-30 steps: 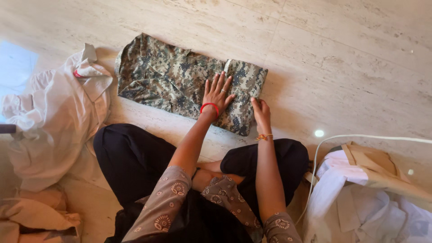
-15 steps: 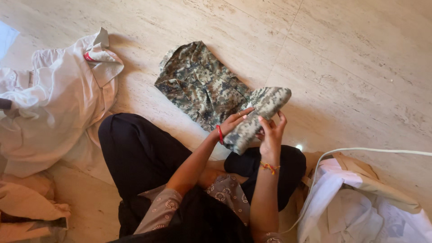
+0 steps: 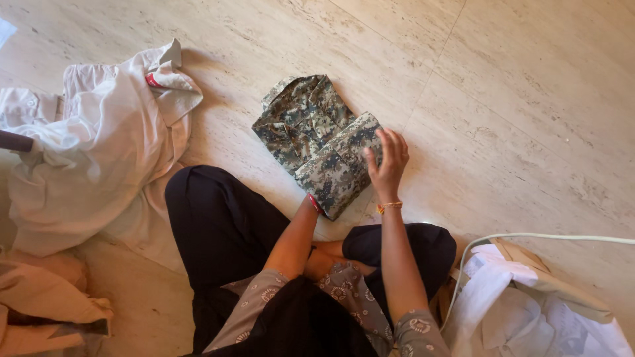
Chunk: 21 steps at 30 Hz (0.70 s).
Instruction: The person folds a camouflage-patterned shirt on the floor, smoothing and aligning it before placing it into a white bag. Then the person picks up a white shirt, buttons it, and begins folding it.
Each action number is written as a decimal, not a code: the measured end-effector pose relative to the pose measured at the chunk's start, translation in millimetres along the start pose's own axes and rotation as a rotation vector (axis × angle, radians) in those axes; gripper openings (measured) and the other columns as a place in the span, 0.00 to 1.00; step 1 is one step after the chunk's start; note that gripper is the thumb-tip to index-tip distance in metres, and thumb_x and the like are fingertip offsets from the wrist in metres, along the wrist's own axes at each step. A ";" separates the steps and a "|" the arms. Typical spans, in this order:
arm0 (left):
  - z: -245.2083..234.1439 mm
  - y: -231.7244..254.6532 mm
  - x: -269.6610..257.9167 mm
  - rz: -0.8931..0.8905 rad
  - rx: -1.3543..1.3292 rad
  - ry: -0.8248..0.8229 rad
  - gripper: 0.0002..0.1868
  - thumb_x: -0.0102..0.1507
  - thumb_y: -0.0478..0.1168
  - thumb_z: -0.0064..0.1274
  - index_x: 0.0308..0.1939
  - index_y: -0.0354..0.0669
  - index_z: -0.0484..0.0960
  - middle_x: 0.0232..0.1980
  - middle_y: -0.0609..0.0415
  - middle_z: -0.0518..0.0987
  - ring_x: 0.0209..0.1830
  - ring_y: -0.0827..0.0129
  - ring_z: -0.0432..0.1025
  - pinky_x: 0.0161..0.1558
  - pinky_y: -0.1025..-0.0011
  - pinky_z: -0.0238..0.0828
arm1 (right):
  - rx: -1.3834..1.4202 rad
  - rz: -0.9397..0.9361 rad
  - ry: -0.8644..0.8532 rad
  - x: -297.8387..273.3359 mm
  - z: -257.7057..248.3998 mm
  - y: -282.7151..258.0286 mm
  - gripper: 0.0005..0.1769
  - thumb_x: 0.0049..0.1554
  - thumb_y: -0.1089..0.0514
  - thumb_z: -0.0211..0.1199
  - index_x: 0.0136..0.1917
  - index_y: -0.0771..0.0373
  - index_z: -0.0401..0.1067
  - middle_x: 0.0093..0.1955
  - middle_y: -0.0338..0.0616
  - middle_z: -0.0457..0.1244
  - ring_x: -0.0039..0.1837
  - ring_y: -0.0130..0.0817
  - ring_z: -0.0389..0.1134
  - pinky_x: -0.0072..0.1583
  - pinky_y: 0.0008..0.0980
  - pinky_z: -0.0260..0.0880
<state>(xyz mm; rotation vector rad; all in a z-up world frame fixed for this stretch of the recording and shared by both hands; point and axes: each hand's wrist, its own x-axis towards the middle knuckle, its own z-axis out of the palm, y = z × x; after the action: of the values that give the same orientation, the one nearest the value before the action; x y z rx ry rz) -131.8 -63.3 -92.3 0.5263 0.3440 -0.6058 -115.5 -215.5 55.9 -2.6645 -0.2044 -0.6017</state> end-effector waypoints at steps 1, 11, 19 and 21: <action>2.4 2.1 0.0 0.003 0.007 -0.001 0.30 0.73 0.57 0.45 0.70 0.39 0.71 0.68 0.45 0.63 0.66 0.55 0.56 0.63 0.57 0.56 | -0.203 -0.215 -0.014 6.7 -1.1 4.9 0.34 0.61 0.30 0.51 0.73 0.46 0.66 0.78 0.42 0.56 0.79 0.50 0.54 0.73 0.61 0.54; 1.2 14.7 -12.1 0.006 0.028 0.027 0.35 0.73 0.62 0.45 0.68 0.34 0.72 0.60 0.45 0.65 0.56 0.55 0.61 0.54 0.59 0.61 | 0.174 0.343 -0.411 41.1 56.6 66.2 0.39 0.63 0.30 0.52 0.76 0.57 0.62 0.75 0.54 0.58 0.73 0.50 0.60 0.69 0.50 0.61; -27.1 20.3 -4.6 -0.111 0.131 0.100 0.39 0.73 0.66 0.46 0.67 0.29 0.73 0.54 0.45 0.68 0.49 0.55 0.64 0.46 0.61 0.64 | 0.501 0.732 -0.394 -20.8 18.0 100.3 0.31 0.57 0.36 0.67 0.55 0.67 0.76 0.49 0.50 0.70 0.50 0.36 0.68 0.53 0.36 0.67; -47.7 34.7 -18.7 -0.155 0.278 0.233 0.40 0.73 0.67 0.46 0.66 0.28 0.73 0.52 0.45 0.68 0.47 0.55 0.65 0.45 0.61 0.65 | 0.438 0.833 -0.275 -44.9 -3.4 86.4 0.28 0.57 0.39 0.68 0.54 0.66 0.75 0.48 0.46 0.70 0.49 0.31 0.68 0.52 0.32 0.67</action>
<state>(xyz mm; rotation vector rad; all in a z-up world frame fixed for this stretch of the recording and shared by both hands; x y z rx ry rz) -132.1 -4.0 -110.0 0.8461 0.5280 -0.7494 -137.6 -297.9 8.7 -2.1146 0.6046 0.0773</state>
